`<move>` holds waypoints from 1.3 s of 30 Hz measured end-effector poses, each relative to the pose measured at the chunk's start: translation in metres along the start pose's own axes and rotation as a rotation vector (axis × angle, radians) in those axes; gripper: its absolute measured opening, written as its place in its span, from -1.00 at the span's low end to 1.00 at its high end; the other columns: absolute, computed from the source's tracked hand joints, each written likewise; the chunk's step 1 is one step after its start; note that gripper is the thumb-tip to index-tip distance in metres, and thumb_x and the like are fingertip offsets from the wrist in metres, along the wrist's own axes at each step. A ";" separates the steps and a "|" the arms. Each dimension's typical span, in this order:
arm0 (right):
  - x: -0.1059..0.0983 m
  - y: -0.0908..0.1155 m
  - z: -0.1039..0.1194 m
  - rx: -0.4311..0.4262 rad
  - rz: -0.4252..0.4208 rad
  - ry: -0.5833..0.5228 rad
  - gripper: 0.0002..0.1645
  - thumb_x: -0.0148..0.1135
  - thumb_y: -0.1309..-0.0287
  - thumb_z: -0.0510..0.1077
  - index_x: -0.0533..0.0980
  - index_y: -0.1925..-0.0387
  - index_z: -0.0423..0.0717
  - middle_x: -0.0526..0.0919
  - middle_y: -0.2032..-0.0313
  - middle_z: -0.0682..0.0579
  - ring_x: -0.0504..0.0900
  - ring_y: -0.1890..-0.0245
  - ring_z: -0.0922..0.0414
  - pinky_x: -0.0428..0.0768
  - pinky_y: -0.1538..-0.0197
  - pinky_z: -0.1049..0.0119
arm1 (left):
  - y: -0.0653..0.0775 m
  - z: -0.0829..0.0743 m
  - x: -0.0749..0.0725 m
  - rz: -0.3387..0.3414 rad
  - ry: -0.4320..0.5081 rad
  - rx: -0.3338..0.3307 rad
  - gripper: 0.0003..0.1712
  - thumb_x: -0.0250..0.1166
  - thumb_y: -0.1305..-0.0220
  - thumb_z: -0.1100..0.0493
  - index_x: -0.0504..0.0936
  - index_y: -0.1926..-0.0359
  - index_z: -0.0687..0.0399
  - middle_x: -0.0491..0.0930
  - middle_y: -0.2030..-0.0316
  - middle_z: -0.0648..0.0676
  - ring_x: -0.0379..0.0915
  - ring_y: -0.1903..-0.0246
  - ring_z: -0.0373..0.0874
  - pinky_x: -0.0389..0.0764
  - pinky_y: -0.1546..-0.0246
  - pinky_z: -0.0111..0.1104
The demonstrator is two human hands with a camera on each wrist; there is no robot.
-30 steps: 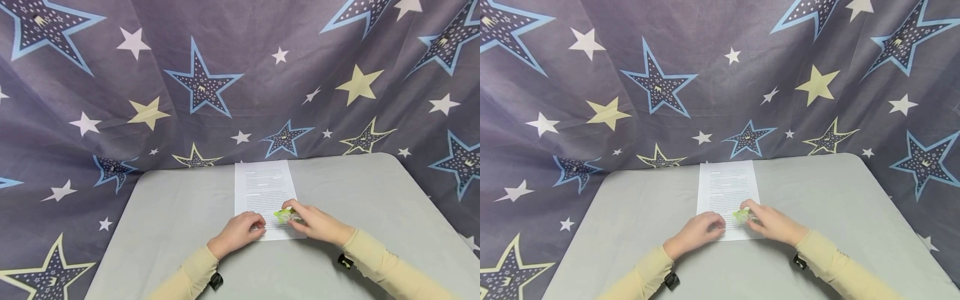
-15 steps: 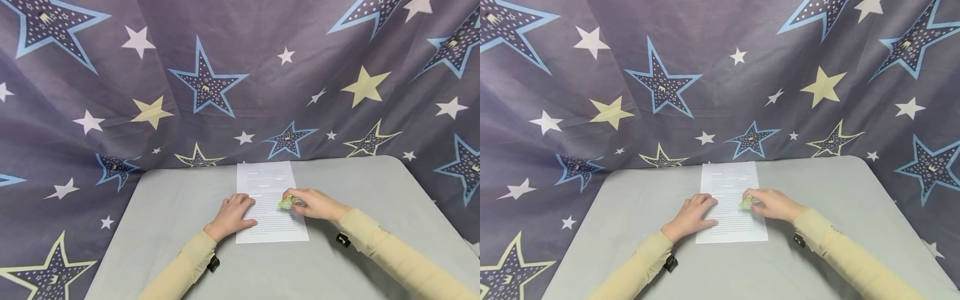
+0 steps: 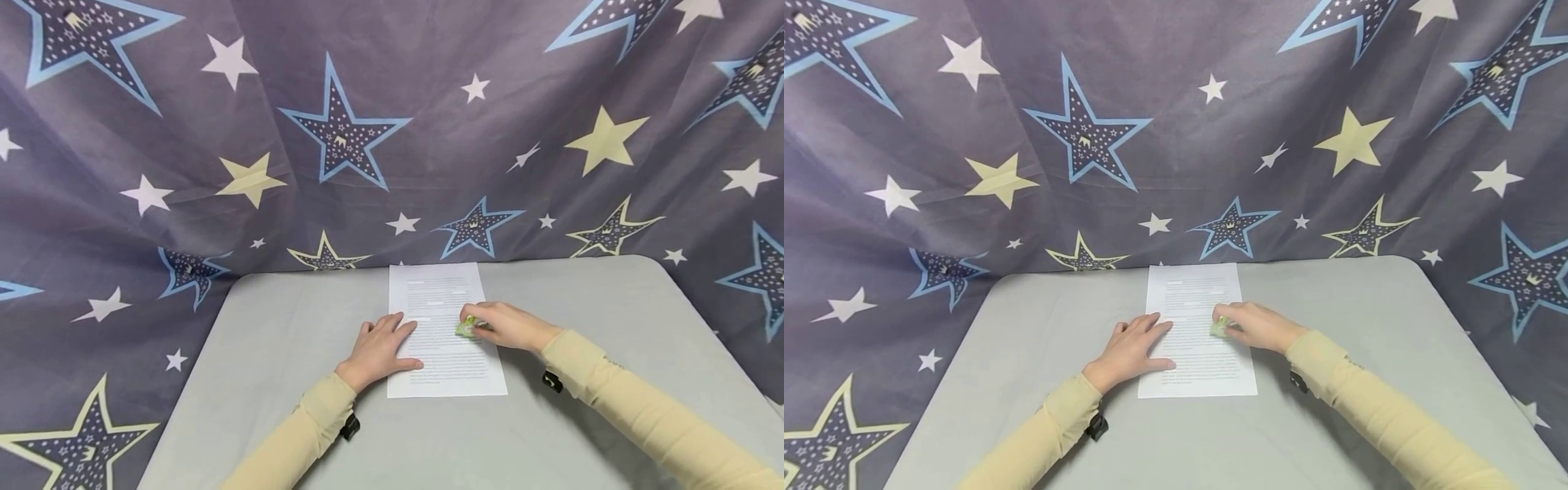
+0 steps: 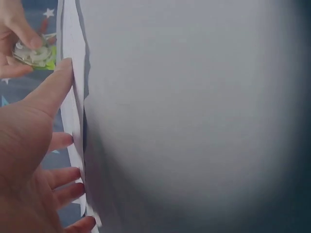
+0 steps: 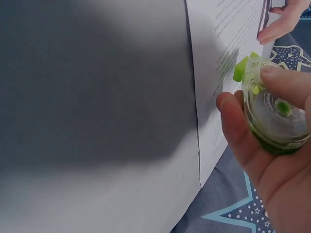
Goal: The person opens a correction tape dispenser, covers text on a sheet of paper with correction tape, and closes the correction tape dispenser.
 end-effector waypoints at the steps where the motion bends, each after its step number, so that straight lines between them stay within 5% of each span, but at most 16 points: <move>1: 0.001 0.000 0.000 -0.001 0.003 -0.001 -0.73 0.36 -0.27 -0.37 0.53 0.08 -0.05 0.74 0.21 0.00 0.68 0.22 0.13 0.65 0.10 0.12 | 0.000 -0.001 0.000 0.007 -0.005 -0.004 -0.03 0.43 -0.17 -0.41 0.47 -0.47 -0.04 0.36 -0.45 0.26 0.29 -0.42 0.20 0.35 -0.09 0.08; 15: 0.010 -0.001 -0.005 0.052 0.038 0.033 -0.75 0.40 -0.26 -0.32 0.55 0.12 -0.01 0.70 0.19 0.05 0.67 0.24 0.14 0.66 0.12 0.17 | -0.004 -0.005 0.003 0.045 -0.033 -0.011 -0.01 0.39 -0.19 -0.45 0.44 -0.50 -0.07 0.34 -0.46 0.27 0.26 -0.43 0.21 0.33 -0.07 0.06; 24: 0.010 -0.004 0.001 -0.034 0.014 0.108 -0.69 0.39 -0.21 -0.38 0.44 0.23 -0.03 0.56 0.33 0.06 0.49 0.42 0.21 0.56 0.31 0.30 | -0.005 -0.005 0.006 0.055 -0.042 0.001 -0.02 0.38 -0.21 -0.43 0.43 -0.50 -0.04 0.33 -0.46 0.30 0.26 -0.42 0.23 0.34 -0.09 0.08; 33: 0.003 -0.029 0.015 -0.074 0.135 0.269 -0.61 0.36 -0.10 -0.48 0.37 0.31 -0.04 0.37 0.47 0.10 0.32 0.56 0.20 0.42 0.45 0.32 | -0.007 -0.004 0.003 0.132 -0.060 -0.032 0.19 0.43 -0.05 -0.54 0.33 -0.56 -0.03 0.23 -0.51 0.30 0.16 -0.47 0.21 0.29 -0.15 0.10; 39: 0.002 -0.027 0.016 -0.051 0.169 0.280 -0.63 0.37 -0.14 -0.44 0.36 0.30 -0.04 0.38 0.46 0.08 0.33 0.57 0.19 0.43 0.46 0.29 | -0.007 -0.006 0.004 0.174 -0.065 -0.054 0.22 0.42 -0.04 -0.56 0.30 -0.58 -0.06 0.20 -0.53 0.27 0.13 -0.49 0.18 0.27 -0.20 0.11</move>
Point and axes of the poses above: each hand's wrist, its own y-axis away from the middle knuckle, its own x-axis out of the palm, z = x × y, the point moved 5 cm from there along -y, towards the middle knuckle
